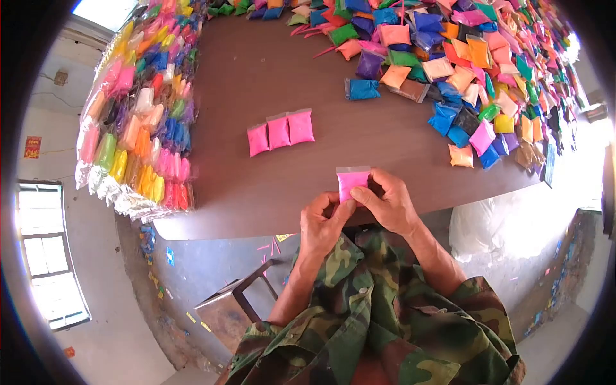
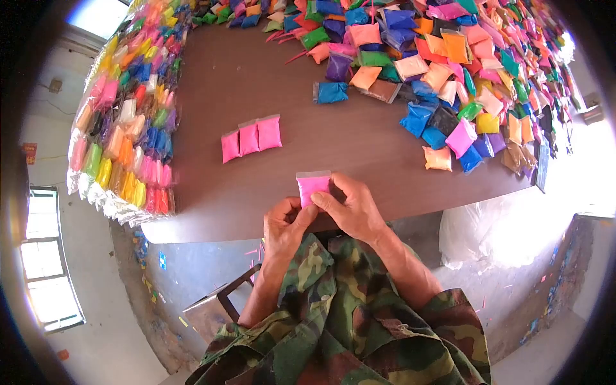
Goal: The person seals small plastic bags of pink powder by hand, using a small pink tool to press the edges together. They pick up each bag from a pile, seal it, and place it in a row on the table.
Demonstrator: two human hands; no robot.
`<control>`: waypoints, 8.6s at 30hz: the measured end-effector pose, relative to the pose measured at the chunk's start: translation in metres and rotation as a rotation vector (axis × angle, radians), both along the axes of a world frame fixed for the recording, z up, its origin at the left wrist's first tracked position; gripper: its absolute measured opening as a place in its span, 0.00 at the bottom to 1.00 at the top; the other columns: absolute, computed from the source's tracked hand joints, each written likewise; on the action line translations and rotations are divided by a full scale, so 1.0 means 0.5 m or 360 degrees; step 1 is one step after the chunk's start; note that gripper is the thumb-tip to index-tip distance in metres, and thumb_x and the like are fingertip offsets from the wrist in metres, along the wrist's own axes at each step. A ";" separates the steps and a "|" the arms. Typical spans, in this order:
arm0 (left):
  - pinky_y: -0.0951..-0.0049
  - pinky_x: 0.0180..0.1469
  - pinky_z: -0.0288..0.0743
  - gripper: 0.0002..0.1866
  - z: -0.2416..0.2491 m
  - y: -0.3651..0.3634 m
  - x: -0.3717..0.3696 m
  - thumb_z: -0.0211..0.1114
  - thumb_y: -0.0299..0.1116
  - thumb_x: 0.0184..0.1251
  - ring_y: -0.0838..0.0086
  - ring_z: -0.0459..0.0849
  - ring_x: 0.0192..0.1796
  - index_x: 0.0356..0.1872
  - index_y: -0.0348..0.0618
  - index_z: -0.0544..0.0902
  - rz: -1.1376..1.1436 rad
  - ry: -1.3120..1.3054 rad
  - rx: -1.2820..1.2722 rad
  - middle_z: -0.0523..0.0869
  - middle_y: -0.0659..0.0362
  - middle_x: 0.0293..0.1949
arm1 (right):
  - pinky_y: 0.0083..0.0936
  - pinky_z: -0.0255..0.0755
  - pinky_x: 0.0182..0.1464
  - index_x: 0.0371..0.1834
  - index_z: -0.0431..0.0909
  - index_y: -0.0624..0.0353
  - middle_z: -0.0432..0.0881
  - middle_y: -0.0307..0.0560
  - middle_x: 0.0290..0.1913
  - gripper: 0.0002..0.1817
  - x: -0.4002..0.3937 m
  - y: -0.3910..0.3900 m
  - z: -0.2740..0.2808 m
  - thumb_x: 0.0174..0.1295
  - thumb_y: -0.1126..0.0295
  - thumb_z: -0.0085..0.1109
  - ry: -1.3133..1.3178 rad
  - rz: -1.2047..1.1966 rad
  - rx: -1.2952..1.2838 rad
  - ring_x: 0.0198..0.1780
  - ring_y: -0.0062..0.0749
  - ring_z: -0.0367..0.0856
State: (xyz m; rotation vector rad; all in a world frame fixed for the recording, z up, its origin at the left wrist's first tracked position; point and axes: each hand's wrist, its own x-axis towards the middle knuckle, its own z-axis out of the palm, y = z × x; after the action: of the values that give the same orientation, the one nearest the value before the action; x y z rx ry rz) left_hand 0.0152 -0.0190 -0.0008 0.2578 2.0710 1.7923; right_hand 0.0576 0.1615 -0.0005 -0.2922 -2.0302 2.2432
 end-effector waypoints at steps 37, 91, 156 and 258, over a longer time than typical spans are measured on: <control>0.80 0.31 0.69 0.12 0.047 0.024 -0.030 0.76 0.34 0.75 0.88 0.76 0.31 0.41 0.33 0.89 0.0153 -0.0036 0.0076 0.84 0.68 0.27 | 0.20 0.74 0.42 0.51 0.88 0.66 0.87 0.34 0.37 0.11 -0.010 -0.016 -0.008 0.79 0.68 0.64 0.0145 -0.0136 -0.0050 0.40 0.13 0.77; 0.79 0.35 0.71 0.15 0.054 0.000 -0.016 0.75 0.34 0.77 0.86 0.80 0.37 0.52 0.30 0.88 0.0070 -0.0116 0.0166 0.88 0.66 0.36 | 0.24 0.78 0.44 0.53 0.85 0.67 0.89 0.41 0.41 0.15 0.000 -0.018 0.000 0.75 0.64 0.67 0.0033 -0.0043 0.0125 0.41 0.18 0.80; 0.80 0.36 0.73 0.13 0.011 0.000 -0.028 0.77 0.35 0.74 0.87 0.79 0.36 0.47 0.32 0.91 -0.0026 -0.0052 0.0163 0.88 0.67 0.33 | 0.20 0.73 0.40 0.46 0.86 0.65 0.85 0.37 0.37 0.07 0.011 -0.013 -0.017 0.75 0.71 0.67 0.0248 -0.0125 0.0178 0.39 0.14 0.78; 0.84 0.25 0.55 0.10 0.016 0.004 -0.063 0.73 0.35 0.78 0.92 0.69 0.24 0.48 0.38 0.89 -0.0089 -0.0121 0.0221 0.81 0.72 0.27 | 0.31 0.67 0.31 0.37 0.81 0.65 0.75 0.44 0.28 0.13 0.001 -0.022 -0.020 0.73 0.66 0.69 0.0363 -0.0376 0.0068 0.30 0.23 0.72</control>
State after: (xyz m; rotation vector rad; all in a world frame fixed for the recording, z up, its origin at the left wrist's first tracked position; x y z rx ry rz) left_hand -0.0163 -0.0171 0.0074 0.2786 1.8725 1.8854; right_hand 0.0579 0.1507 -0.0106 -0.2449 -1.8212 1.9905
